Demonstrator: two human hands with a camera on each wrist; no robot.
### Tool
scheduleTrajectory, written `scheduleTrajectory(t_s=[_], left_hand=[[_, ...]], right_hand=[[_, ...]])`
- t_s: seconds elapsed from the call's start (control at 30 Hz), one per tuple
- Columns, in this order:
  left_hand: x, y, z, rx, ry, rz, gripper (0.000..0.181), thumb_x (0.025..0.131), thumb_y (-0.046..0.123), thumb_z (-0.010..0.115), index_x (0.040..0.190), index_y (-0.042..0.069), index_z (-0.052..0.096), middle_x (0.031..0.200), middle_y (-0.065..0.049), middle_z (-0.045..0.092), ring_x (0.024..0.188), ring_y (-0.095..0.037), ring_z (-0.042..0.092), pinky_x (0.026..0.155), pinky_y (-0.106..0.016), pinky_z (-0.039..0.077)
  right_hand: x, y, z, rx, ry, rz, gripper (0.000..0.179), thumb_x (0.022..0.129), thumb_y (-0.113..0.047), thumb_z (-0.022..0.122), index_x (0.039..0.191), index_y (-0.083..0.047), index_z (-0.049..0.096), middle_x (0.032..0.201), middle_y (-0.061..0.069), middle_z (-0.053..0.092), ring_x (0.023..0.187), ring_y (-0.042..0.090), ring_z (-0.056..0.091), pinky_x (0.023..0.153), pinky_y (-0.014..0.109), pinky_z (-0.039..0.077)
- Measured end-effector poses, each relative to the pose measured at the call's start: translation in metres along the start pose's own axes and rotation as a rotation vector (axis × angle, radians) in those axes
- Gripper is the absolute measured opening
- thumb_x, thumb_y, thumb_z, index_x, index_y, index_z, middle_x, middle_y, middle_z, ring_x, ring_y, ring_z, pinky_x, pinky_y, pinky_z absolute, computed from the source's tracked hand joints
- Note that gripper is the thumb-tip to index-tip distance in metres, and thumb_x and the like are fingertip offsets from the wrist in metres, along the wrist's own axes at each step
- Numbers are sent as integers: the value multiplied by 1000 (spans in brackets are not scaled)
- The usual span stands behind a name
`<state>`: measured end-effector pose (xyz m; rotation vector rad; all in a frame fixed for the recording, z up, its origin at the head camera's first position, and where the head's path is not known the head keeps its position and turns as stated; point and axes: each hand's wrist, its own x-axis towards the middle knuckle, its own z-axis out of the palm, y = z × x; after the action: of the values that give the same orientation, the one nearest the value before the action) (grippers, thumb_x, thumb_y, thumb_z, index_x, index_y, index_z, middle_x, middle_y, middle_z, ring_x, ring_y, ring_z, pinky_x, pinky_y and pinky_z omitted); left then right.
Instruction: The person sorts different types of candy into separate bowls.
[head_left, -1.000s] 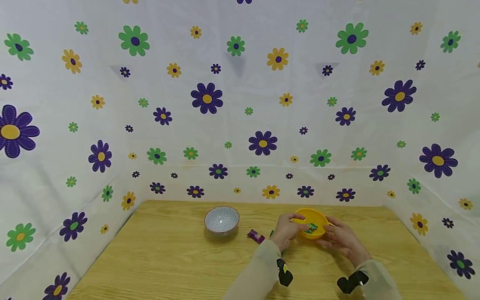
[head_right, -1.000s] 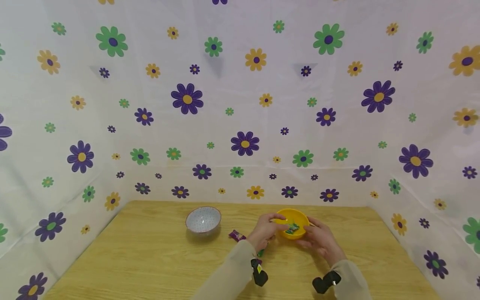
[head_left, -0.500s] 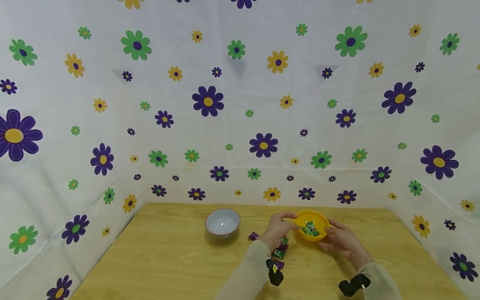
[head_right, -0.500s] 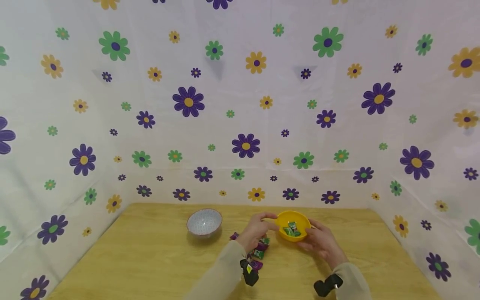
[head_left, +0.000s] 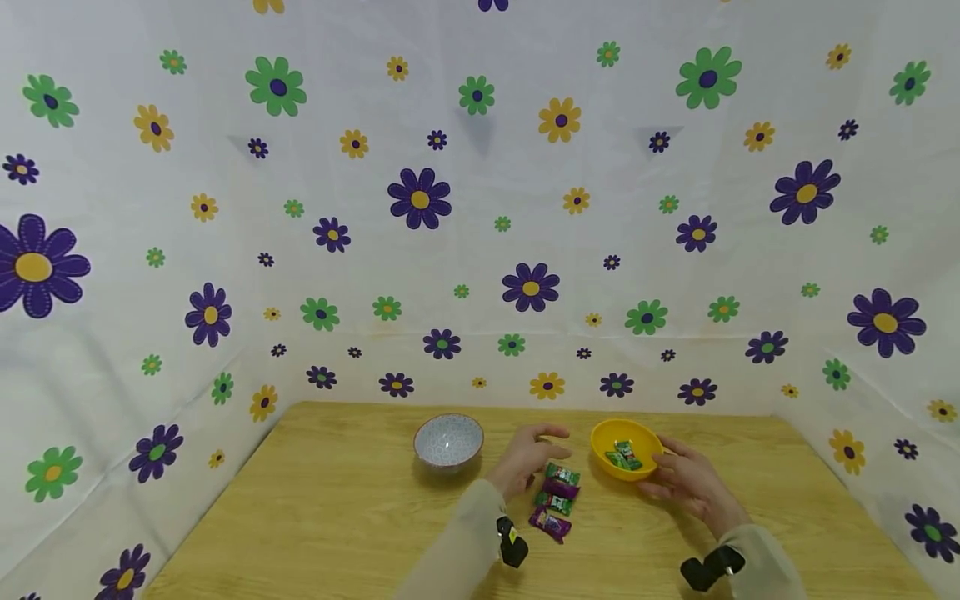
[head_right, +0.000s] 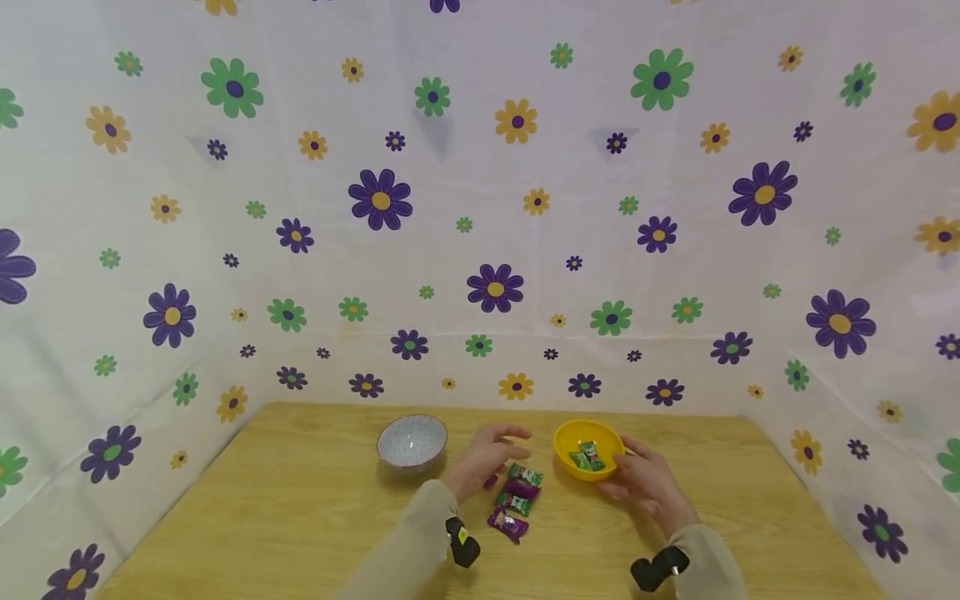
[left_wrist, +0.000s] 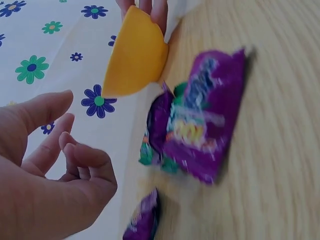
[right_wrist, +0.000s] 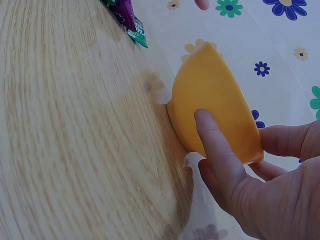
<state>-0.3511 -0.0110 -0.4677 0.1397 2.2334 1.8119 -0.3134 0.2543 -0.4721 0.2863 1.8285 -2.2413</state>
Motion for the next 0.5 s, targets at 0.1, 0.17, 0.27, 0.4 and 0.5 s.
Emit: scheduleTrajectory(t_s=[0.1,0.17,0.27,0.4,0.5], left_hand=[[-3,-2,-7,37,-27,-8,32,88,18,72,119,15,67,93,-2,62,51,-12,34,48,-25,28],[-6,-3,-11,59,-44,-5,32,88,18,73,119,15,68,93,-2,60,53,-13,36,51,-25,31],[-11,-5,-15,66,-61,-1,34,87,15,74,120,13,67,94,-4,56,56,-14,38,53,-25,35],[-16,-7,-17,66,-54,2,38,85,14,76,121,12,66,93,-4,53,63,-15,42,58,-25,39],[-18,-8,-19,72,-45,14,39,85,14,76,122,13,66,87,-3,51,67,-17,45,60,-26,40]], right_hand=[[0,-3,0,-5,-7,-4,64,103,-8,43,157,-6,9,158,32,14,132,41,42,91,43,54],[-1,-4,0,-12,-5,-3,64,103,-8,43,157,-6,9,158,31,14,128,40,46,91,43,54],[-2,-3,-1,-16,0,5,64,103,-7,43,157,-6,9,158,31,14,119,35,53,93,44,53],[-2,-2,-1,-11,-4,4,64,103,-7,43,157,-6,9,158,31,14,116,32,56,93,44,53],[-1,-3,-1,-11,-12,-2,63,103,-6,42,157,-6,9,158,31,13,122,36,52,92,44,53]])
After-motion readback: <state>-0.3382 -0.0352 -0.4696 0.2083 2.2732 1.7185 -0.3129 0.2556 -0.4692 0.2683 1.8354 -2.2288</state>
